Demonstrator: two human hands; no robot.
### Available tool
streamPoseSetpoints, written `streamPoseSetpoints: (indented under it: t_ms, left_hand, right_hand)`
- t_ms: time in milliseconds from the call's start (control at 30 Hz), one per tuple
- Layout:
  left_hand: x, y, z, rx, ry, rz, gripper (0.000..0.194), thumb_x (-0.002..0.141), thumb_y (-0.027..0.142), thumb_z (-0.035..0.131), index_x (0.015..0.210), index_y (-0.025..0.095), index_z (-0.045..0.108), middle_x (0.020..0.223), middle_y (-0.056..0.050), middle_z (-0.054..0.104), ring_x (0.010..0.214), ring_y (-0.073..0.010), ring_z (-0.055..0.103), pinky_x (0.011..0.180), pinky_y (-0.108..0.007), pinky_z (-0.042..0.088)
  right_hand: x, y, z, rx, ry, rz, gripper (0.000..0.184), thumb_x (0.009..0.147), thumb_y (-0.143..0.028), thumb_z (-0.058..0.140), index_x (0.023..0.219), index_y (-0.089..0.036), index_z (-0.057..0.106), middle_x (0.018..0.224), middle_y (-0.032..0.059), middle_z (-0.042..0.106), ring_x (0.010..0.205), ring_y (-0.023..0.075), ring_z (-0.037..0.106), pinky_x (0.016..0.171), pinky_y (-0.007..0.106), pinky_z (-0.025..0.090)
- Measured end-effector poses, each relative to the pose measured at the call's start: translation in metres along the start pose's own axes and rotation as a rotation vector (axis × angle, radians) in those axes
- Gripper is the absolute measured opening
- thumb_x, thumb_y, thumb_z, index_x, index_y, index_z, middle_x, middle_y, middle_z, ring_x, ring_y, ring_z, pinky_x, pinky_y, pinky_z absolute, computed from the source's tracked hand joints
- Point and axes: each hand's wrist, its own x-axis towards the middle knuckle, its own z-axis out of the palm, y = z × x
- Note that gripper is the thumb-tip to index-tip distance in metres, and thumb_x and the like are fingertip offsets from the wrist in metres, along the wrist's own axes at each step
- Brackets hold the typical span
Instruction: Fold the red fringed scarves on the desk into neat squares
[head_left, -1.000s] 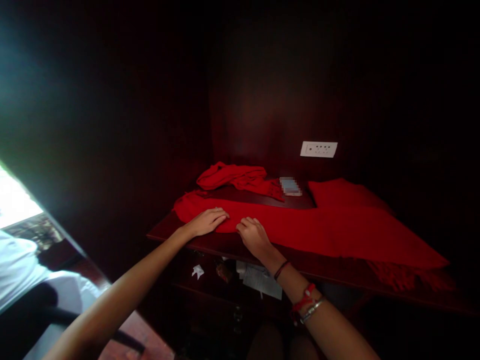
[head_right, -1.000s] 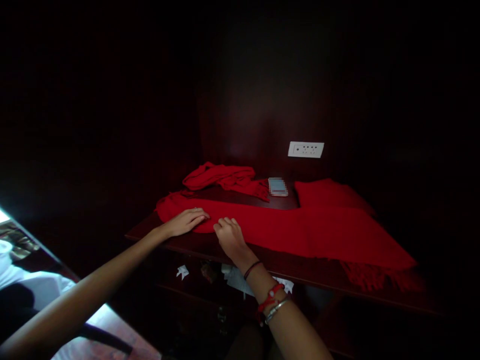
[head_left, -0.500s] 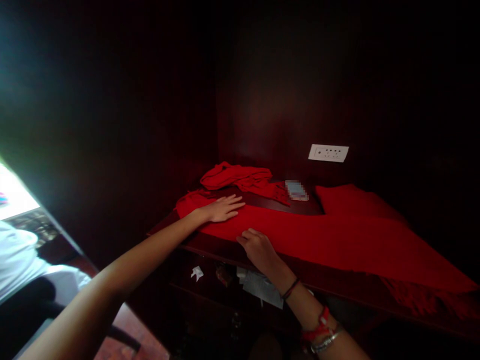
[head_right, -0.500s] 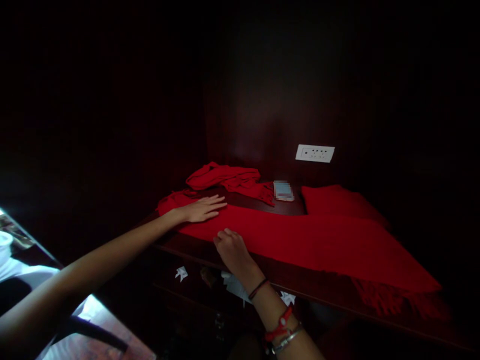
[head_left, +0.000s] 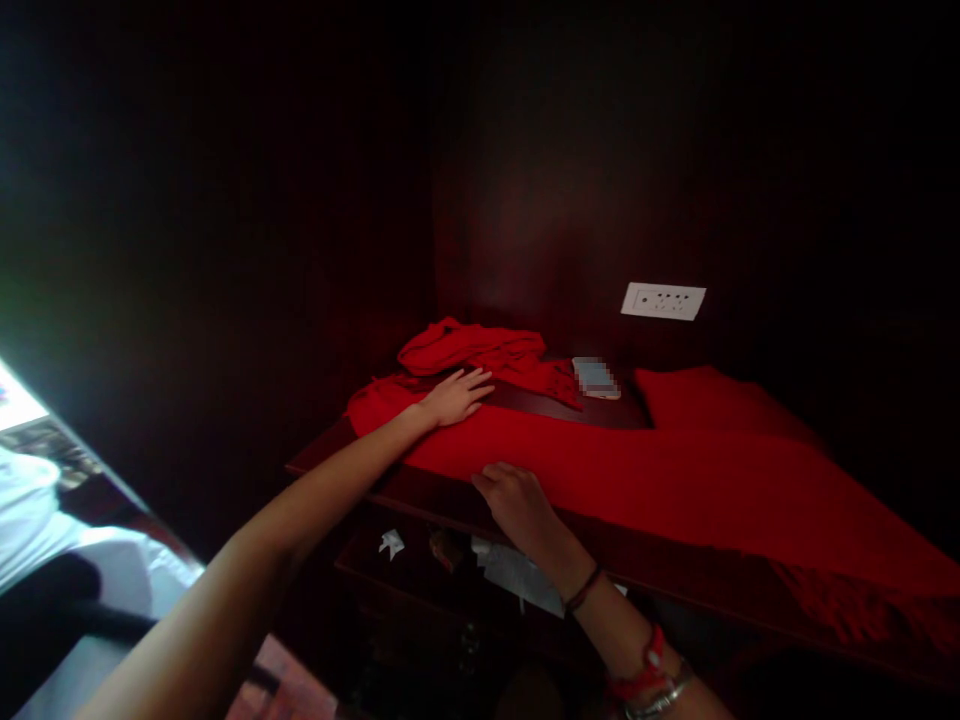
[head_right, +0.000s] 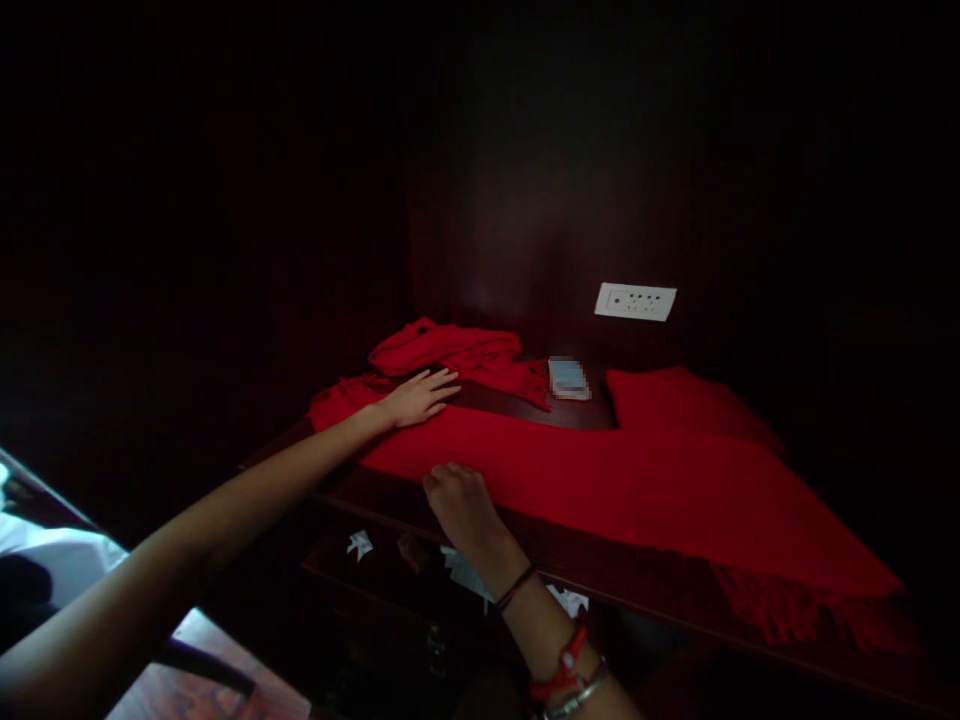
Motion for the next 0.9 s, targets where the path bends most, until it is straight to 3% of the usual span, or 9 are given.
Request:
streamPoseSetpoints:
  t_ms: [67, 167, 433, 500, 600, 700, 767, 900]
  left_hand:
    - [-0.005, 0.016, -0.002, -0.118, -0.021, 0.173, 0.043, 0.086, 0.036, 0.03, 0.127, 0.023, 0.03, 0.138, -0.002, 0.014, 0.125, -0.0164, 0.012, 0.101, -0.032, 0.015]
    - [-0.012, 0.031, 0.003, -0.243, -0.174, 0.323, 0.045, 0.086, 0.04, 0.028, 0.129, 0.028, 0.023, 0.137, 0.003, 0.016, 0.125, -0.0152, 0.011, 0.101, -0.029, 0.015]
    - [0.005, 0.007, 0.01, -0.2, -0.309, 0.016, 0.048, 0.085, 0.043, 0.025, 0.13, 0.025, 0.021, 0.137, -0.003, 0.015, 0.125, -0.0215, 0.009, 0.1, -0.043, 0.011]
    - [0.006, 0.009, 0.006, -0.173, -0.236, 0.013, 0.045, 0.086, 0.04, 0.025, 0.129, 0.024, 0.024, 0.137, -0.004, 0.017, 0.126, -0.0203, 0.008, 0.1, -0.042, 0.009]
    - [-0.001, 0.022, 0.002, -0.237, -0.117, 0.159, 0.046, 0.086, 0.042, 0.026, 0.129, 0.025, 0.024, 0.138, -0.001, 0.013, 0.126, -0.0175, 0.006, 0.102, -0.035, 0.01]
    - [-0.006, 0.034, 0.004, -0.31, -0.201, 0.285, 0.052, 0.083, 0.048, 0.029, 0.129, 0.028, 0.021, 0.138, 0.001, 0.013, 0.126, -0.0178, 0.008, 0.101, -0.033, 0.014]
    - [-0.004, 0.034, 0.008, -0.306, -0.269, 0.257, 0.053, 0.082, 0.051, 0.03, 0.129, 0.029, 0.02, 0.138, 0.0, 0.015, 0.126, -0.0198, 0.01, 0.101, -0.037, 0.013]
    - [0.013, 0.021, 0.016, -0.243, -0.308, 0.031, 0.051, 0.083, 0.05, 0.023, 0.13, 0.028, 0.019, 0.138, -0.004, 0.013, 0.125, -0.0233, 0.01, 0.098, -0.045, 0.013]
  right_hand:
    - [0.001, 0.0, 0.002, 0.01, -0.01, 0.004, 0.019, 0.079, -0.011, 0.042, 0.088, -0.014, 0.058, 0.081, 0.0055, 0.059, 0.075, 0.0158, 0.053, 0.065, 0.026, 0.039]
    - [0.002, -0.001, 0.004, 0.048, -0.021, 0.012, 0.021, 0.08, -0.009, 0.04, 0.088, -0.014, 0.058, 0.082, 0.0065, 0.059, 0.077, 0.0164, 0.054, 0.067, 0.027, 0.04]
    - [0.001, -0.001, 0.002, 0.175, -0.007, 0.016, 0.028, 0.08, -0.007, 0.037, 0.097, -0.016, 0.057, 0.093, 0.0066, 0.059, 0.095, 0.0164, 0.049, 0.087, 0.03, 0.032]
    - [0.0, -0.001, 0.0, 0.175, -0.003, 0.031, 0.027, 0.08, -0.007, 0.038, 0.094, -0.017, 0.058, 0.09, 0.0058, 0.059, 0.092, 0.0158, 0.05, 0.085, 0.029, 0.033]
    - [0.001, -0.001, 0.001, 0.151, 0.008, 0.04, 0.024, 0.08, -0.009, 0.039, 0.089, -0.016, 0.059, 0.085, 0.0046, 0.059, 0.085, 0.0155, 0.051, 0.081, 0.028, 0.035]
    - [0.0, -0.001, 0.003, 0.133, 0.025, 0.028, 0.022, 0.08, -0.009, 0.039, 0.087, -0.015, 0.059, 0.084, 0.0043, 0.059, 0.081, 0.0153, 0.052, 0.076, 0.027, 0.037]
    - [0.0, 0.0, 0.004, 0.136, 0.031, 0.027, 0.022, 0.08, -0.009, 0.039, 0.089, -0.015, 0.059, 0.084, 0.0043, 0.059, 0.08, 0.0151, 0.051, 0.075, 0.027, 0.037]
    - [-0.001, 0.0, 0.004, 0.151, 0.033, 0.023, 0.023, 0.08, -0.008, 0.038, 0.09, -0.016, 0.058, 0.083, 0.0037, 0.059, 0.08, 0.0141, 0.051, 0.08, 0.027, 0.035]
